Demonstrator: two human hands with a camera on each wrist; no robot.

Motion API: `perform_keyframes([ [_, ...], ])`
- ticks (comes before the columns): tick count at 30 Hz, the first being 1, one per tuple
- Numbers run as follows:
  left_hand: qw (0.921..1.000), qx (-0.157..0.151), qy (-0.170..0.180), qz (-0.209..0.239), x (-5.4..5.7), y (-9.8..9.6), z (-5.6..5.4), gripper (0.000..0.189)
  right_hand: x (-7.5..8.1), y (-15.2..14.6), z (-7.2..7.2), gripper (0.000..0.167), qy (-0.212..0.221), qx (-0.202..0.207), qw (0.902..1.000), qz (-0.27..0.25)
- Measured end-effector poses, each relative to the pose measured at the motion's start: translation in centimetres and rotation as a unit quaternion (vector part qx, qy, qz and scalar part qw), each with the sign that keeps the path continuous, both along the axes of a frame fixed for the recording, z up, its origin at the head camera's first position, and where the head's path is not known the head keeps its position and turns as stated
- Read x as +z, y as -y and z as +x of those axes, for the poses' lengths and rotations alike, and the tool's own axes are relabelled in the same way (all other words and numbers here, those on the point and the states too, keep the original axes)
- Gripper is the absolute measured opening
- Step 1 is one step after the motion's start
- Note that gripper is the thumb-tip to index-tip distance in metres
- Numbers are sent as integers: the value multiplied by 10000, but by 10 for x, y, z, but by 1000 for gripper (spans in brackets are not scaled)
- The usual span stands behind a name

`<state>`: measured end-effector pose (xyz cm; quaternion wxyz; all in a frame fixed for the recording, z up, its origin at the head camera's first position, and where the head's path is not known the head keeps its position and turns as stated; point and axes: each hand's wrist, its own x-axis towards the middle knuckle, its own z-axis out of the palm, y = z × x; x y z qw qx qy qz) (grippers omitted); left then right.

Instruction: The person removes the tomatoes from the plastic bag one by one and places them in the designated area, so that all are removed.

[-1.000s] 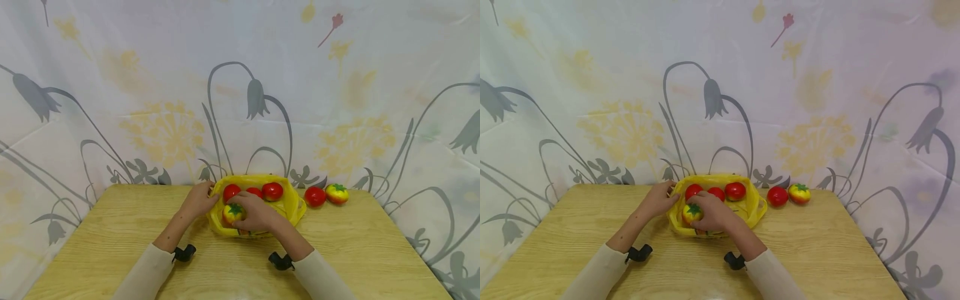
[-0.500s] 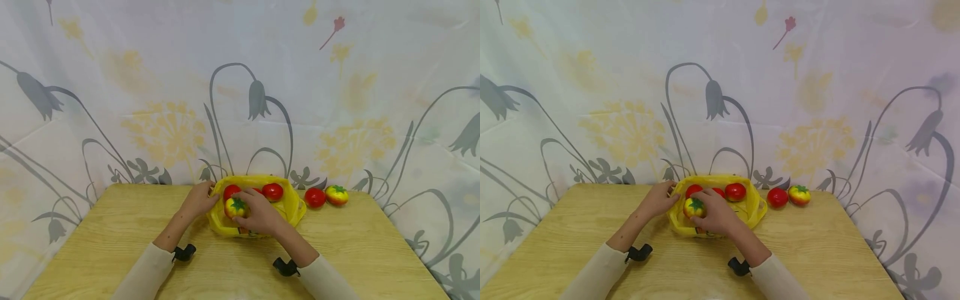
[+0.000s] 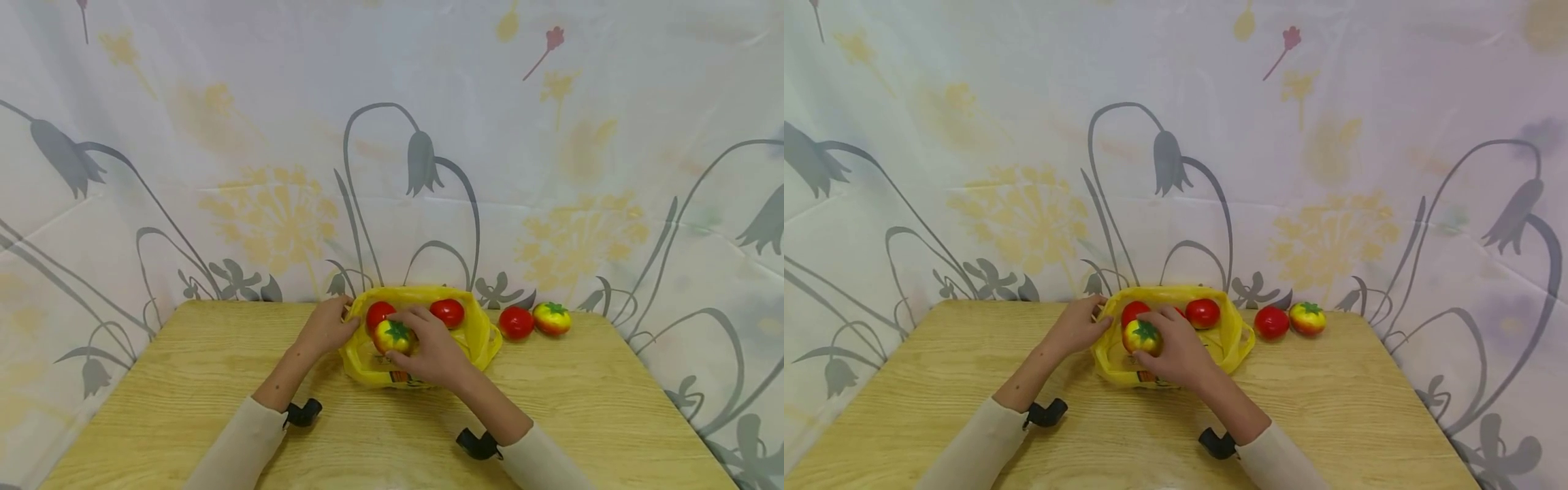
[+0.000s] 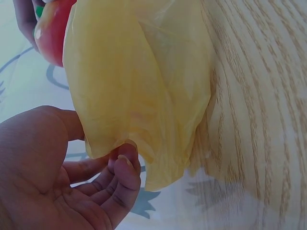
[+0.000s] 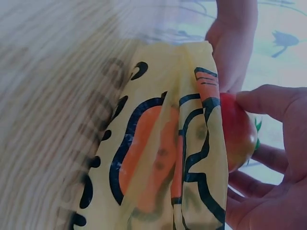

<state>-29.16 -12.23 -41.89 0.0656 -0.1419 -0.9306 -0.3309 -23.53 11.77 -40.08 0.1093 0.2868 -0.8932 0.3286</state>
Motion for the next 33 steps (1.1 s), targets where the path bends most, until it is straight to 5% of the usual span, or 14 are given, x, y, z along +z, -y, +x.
perform_keyframes([
  [18, 10000, 1, -10, 4, 1, 0, 1, 38, 2, -19, 10, 53, -123, -47, 9994, -306],
  [33, 10000, -20, 89, 7, 3, 0, 0, 40, 21, -52, -3, 54, -469, -385, 9977, -289],
])
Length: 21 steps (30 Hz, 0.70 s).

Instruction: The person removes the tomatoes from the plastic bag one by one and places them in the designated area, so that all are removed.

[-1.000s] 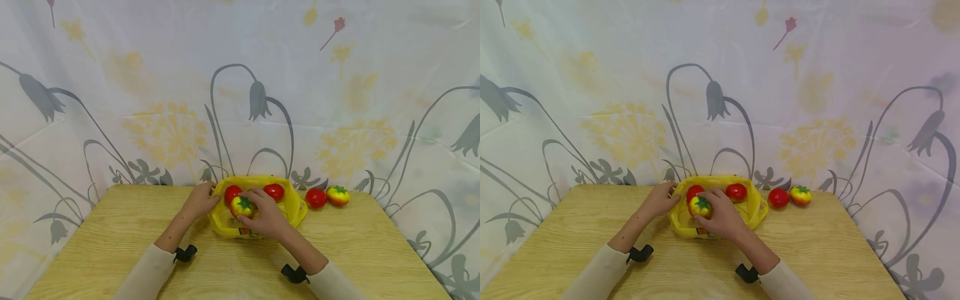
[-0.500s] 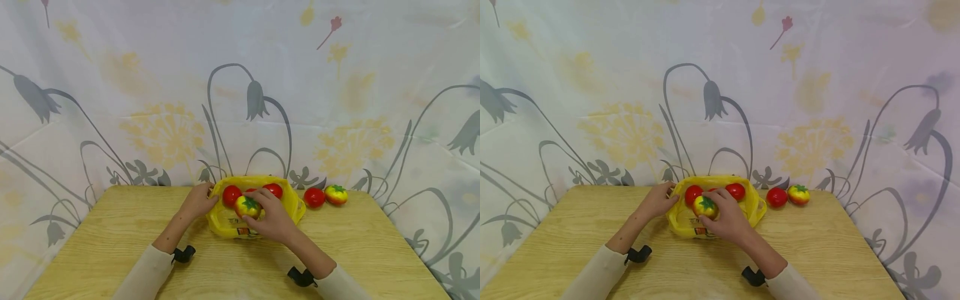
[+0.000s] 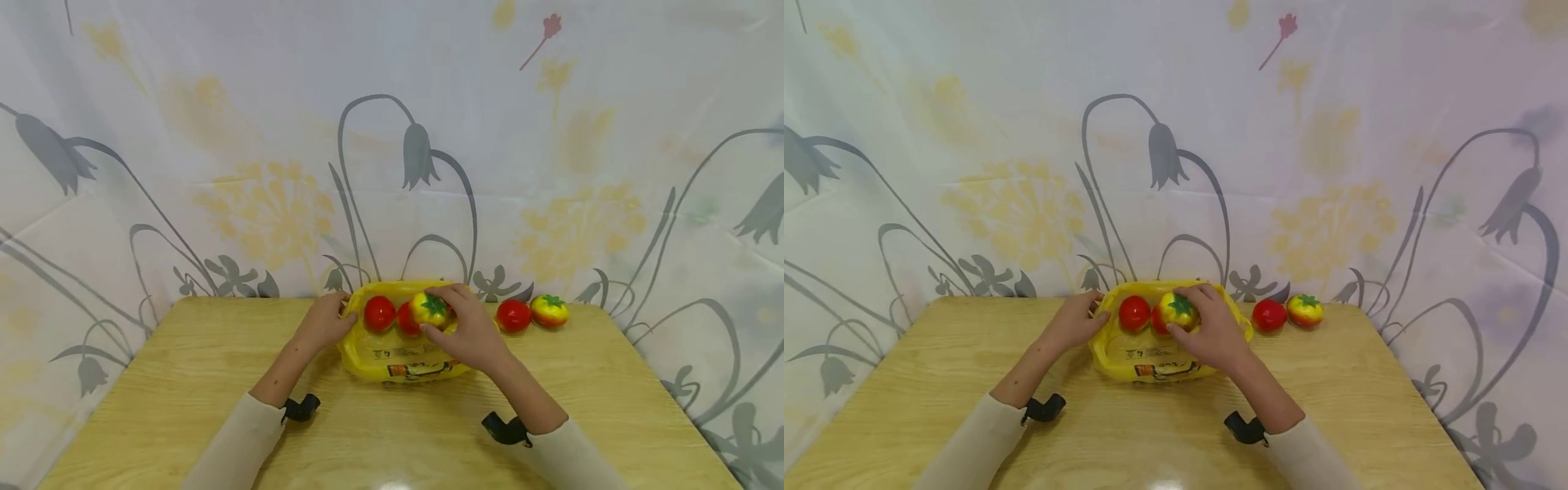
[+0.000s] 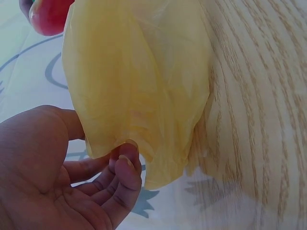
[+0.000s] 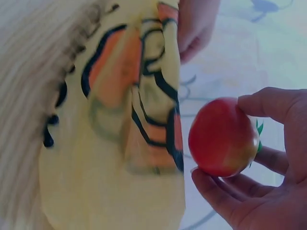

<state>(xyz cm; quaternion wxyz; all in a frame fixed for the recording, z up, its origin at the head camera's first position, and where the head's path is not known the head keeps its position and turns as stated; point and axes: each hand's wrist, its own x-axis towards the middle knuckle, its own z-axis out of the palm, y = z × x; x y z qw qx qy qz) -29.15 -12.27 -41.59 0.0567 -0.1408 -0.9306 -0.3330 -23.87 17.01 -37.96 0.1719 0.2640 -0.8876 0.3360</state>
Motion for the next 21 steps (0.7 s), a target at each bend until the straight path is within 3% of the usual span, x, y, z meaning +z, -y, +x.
perform_keyframes([
  [21, 10000, 3, -4, -66, -3, 0, 0, 39, 19, -45, -11, 55, 56, -513, 9985, -182],
])
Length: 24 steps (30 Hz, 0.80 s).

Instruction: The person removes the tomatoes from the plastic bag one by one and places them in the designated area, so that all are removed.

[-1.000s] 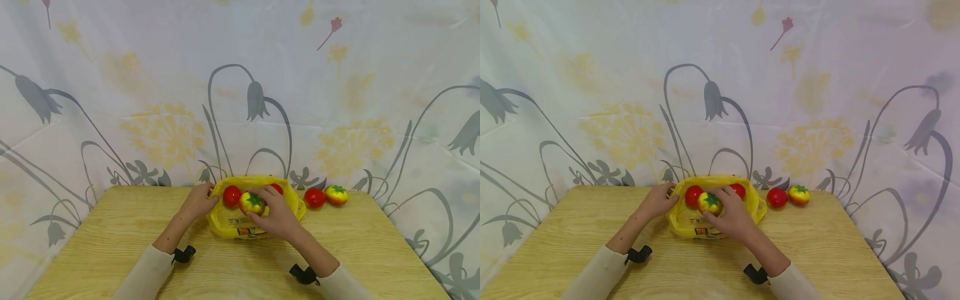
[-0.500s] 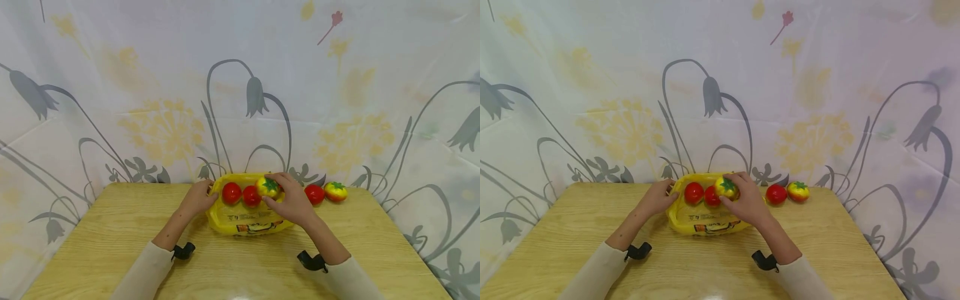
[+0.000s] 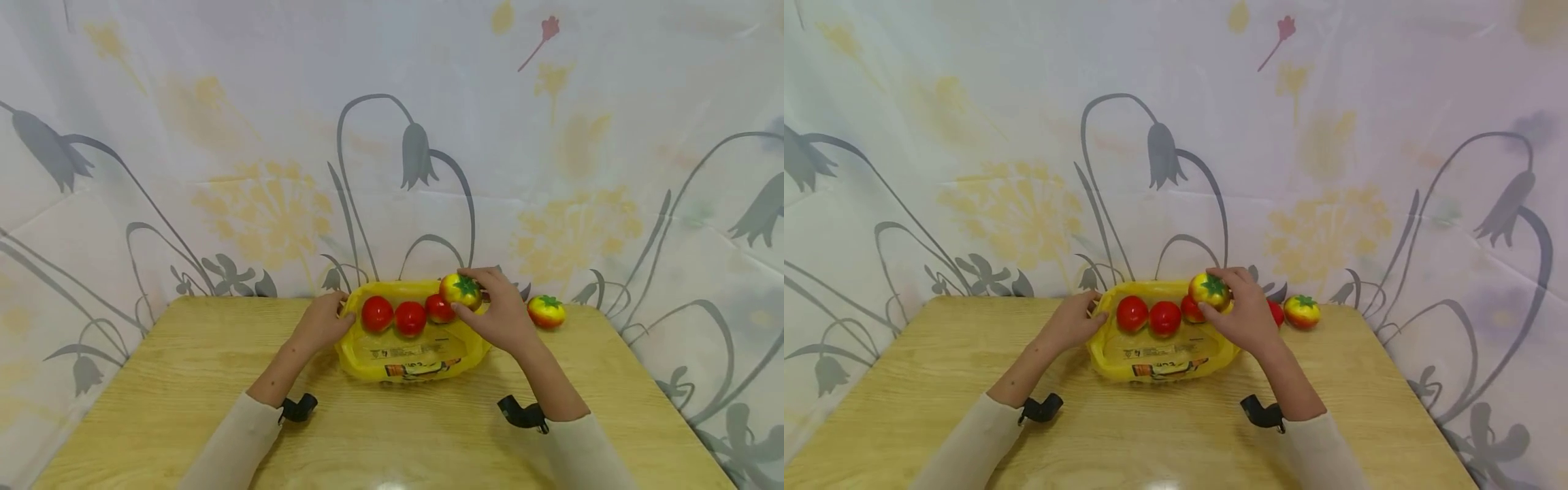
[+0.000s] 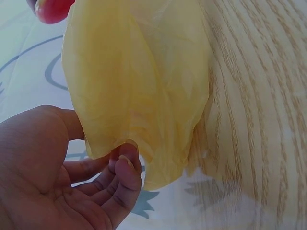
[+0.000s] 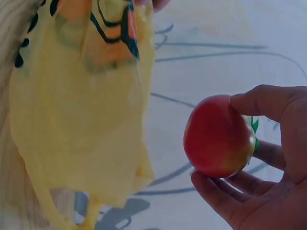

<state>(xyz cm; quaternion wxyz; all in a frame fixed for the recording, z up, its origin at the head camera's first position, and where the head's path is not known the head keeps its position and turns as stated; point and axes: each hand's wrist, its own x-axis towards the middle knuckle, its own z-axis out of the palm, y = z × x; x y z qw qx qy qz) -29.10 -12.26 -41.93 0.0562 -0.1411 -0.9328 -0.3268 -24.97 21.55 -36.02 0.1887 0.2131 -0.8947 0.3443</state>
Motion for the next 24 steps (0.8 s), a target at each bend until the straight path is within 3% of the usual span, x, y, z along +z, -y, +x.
perform_keyframes([
  [12, 10000, -30, -26, -2, -1, 1, -1, 39, 5, -36, -9, 54, -166, -436, 9988, -170],
  [24, 10000, -13, 27, 39, 1, 1, 1, 39, 8, -69, -13, 55, 18, -943, 9951, -306],
])
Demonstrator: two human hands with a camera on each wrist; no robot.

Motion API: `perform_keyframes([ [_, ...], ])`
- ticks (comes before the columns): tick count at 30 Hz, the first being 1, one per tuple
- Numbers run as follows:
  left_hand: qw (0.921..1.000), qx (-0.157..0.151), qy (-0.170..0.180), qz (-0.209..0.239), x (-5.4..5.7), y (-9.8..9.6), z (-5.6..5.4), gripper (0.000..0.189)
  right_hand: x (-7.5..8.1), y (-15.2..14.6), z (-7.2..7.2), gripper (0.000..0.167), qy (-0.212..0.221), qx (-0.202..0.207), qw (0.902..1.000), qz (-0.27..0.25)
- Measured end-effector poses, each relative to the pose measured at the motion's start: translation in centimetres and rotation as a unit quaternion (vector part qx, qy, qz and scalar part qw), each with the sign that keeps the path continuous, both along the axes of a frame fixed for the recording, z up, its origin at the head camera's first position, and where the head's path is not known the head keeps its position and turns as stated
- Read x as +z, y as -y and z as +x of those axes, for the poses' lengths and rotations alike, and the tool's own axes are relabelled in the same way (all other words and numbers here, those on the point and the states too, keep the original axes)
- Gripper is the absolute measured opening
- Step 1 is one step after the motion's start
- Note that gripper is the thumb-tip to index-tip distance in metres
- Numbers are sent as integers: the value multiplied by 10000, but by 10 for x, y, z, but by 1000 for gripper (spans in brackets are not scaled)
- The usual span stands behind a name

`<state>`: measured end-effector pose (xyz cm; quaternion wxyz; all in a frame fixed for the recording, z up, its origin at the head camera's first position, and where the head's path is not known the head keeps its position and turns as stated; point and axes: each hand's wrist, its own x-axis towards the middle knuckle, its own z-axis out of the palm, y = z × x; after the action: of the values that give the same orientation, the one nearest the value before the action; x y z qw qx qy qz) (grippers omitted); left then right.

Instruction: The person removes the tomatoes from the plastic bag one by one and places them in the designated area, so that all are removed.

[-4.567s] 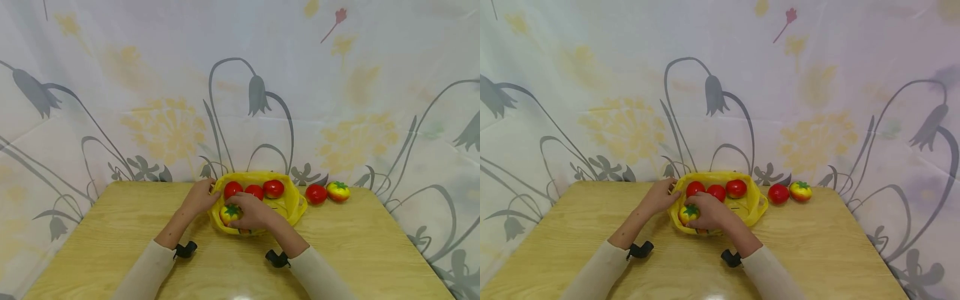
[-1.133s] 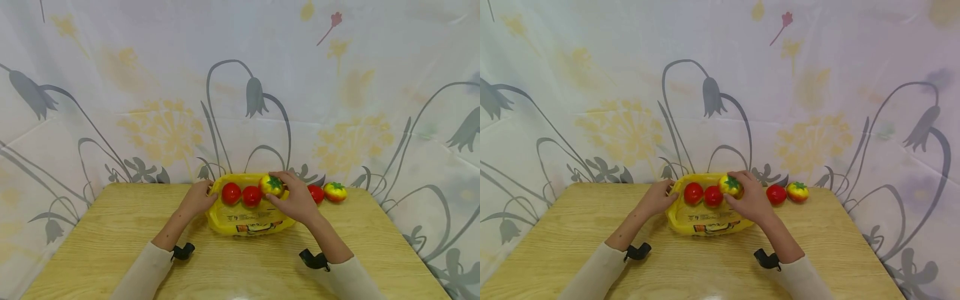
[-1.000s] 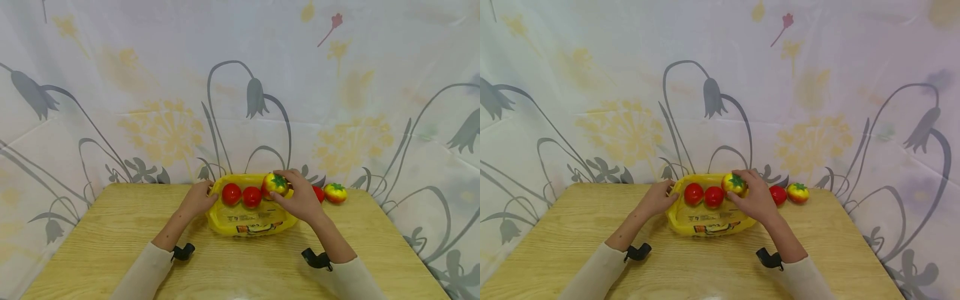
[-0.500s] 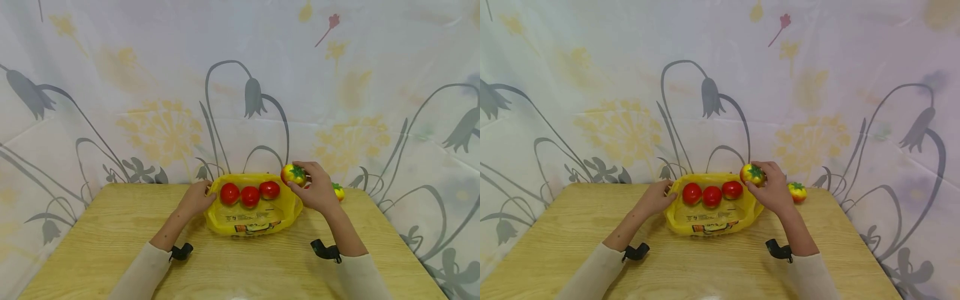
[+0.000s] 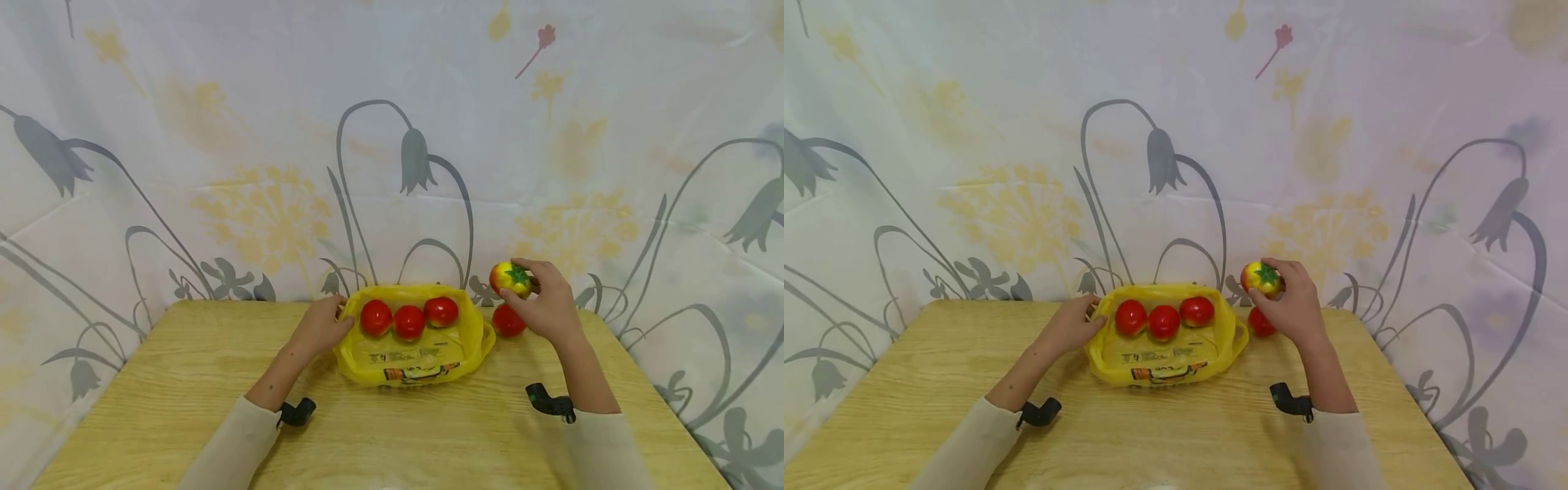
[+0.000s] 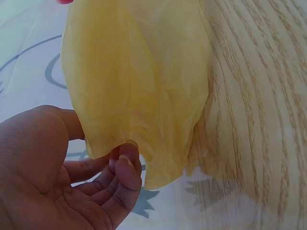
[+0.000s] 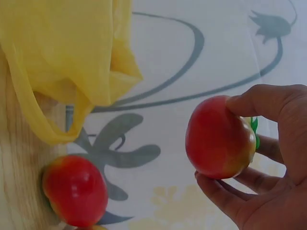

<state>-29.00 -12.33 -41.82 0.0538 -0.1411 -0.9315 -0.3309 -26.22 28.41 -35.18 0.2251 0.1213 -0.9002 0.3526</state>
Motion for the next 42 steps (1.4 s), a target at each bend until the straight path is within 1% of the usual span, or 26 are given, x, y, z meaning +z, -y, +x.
perform_keyframes([
  [6, 10000, -5, -16, -13, -1, 1, -1, 40, 2, -15, 1, 56, -24, -155, 9999, -36],
  [11, 10000, -20, 20, -2, -1, 1, -2, 41, 1, -28, 2, 55, -140, -342, 9993, 46],
  [15, 10000, -3, -9, 17, -1, 1, -2, 40, 0, -35, 0, 55, -199, -462, 9987, 100],
  [22, 10000, -20, -43, -68, -1, 2, -1, 39, -6, -47, -2, 58, 71, -543, 9985, -1],
  [31, 10000, 7, -12, -60, -2, 0, -1, 40, -13, -66, -1, 57, -23, -876, 9960, 178],
  [37, 10000, 17, -39, -18, -1, 1, -2, 39, -15, -75, -3, 58, 103, -938, 9955, 44],
  [42, 10000, -6, -9, 48, -1, 1, -2, 39, -21, -84, -4, 60, 223, -1106, 9936, 84],
])
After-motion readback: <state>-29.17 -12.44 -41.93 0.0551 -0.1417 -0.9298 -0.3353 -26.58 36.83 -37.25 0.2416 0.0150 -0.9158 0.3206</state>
